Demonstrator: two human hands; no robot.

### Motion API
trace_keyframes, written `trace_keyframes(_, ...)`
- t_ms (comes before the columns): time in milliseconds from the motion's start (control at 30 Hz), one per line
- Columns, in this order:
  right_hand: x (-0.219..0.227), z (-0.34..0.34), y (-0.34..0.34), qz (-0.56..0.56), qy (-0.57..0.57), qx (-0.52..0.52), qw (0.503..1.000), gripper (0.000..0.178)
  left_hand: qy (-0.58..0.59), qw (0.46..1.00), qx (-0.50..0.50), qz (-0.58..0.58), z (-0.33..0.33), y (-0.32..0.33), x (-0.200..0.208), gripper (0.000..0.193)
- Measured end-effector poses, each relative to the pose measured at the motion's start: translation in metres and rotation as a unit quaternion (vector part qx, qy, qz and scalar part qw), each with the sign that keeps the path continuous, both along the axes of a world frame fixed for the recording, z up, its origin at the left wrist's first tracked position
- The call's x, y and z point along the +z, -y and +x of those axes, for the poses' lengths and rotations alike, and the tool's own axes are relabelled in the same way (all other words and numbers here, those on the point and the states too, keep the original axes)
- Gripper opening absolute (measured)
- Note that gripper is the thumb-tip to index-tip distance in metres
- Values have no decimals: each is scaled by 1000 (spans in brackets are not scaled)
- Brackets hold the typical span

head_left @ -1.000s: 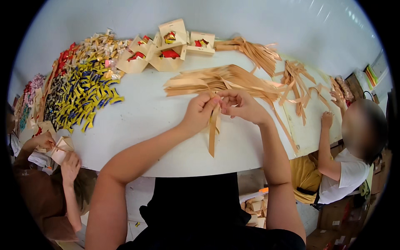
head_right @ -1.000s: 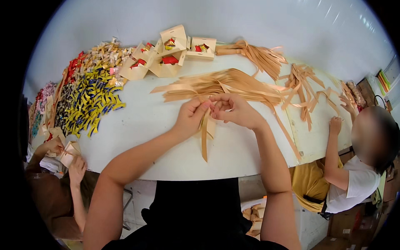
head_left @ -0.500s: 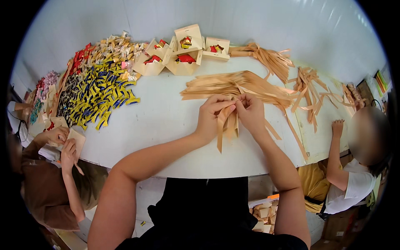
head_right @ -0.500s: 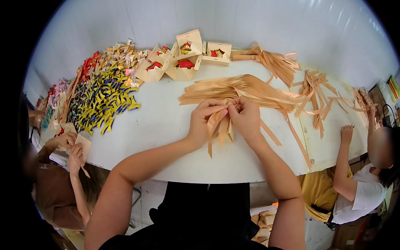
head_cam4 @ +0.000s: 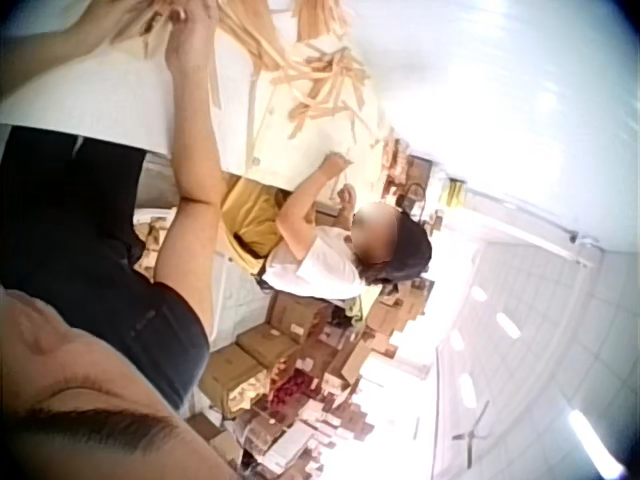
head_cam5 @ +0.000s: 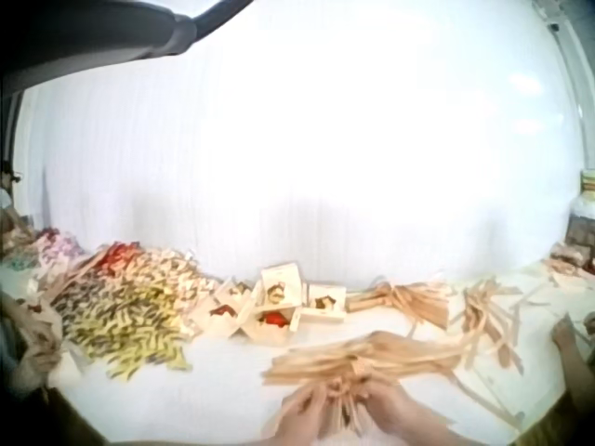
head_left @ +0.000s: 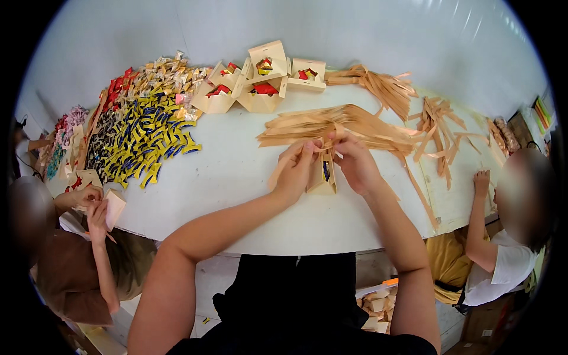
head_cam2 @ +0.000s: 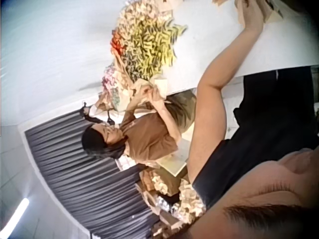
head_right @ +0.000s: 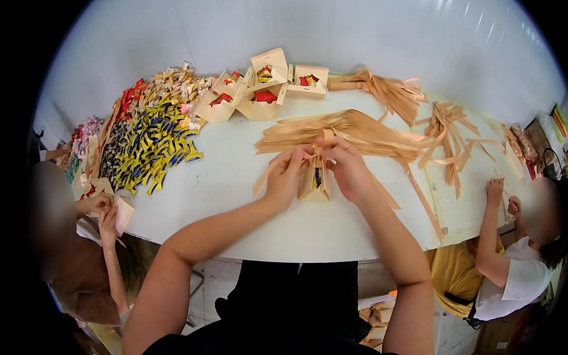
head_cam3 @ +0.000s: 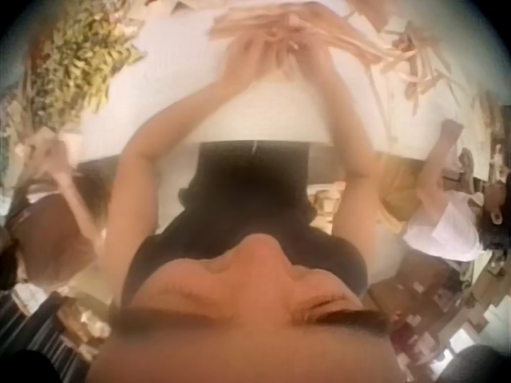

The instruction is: The person assembles small wooden gift boxes by inserting a wrapped item into the container and securing it with a ribbon. They pick up a pre-cut ribbon, thread it through the box's slots, and tie a knot to close the package. The process is repeated for multiple units on a shared table.

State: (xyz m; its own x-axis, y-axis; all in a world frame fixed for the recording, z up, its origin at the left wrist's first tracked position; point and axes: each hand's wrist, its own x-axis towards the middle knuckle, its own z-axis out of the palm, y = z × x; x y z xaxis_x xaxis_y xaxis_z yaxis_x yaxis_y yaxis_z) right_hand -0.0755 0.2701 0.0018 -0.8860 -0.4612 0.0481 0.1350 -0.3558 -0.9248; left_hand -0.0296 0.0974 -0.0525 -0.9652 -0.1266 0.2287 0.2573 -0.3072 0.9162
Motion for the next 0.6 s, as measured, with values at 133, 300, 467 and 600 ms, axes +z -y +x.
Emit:
trace_keyframes(133, 16, 17, 15, -94, 39, -28, 994, 30, 40, 991, -26, 127, -3, 7, 4, 38)
trace_keyframes(300, -28, -16, -5, -223, 116, -7, 968, 44, 134, 976, 69, 157, -22, 40, 8, 38)
trace_keyframes(467, -40, -44, -14, -57, 103, -70, 991, 52, 235, 966, 110, 24, -24, 64, 19, 38)
trace_keyframes(600, -10, -25, -9, 123, 30, -13, 992, 63, 153, 965, 134, -163, -21, 69, 17, 28)
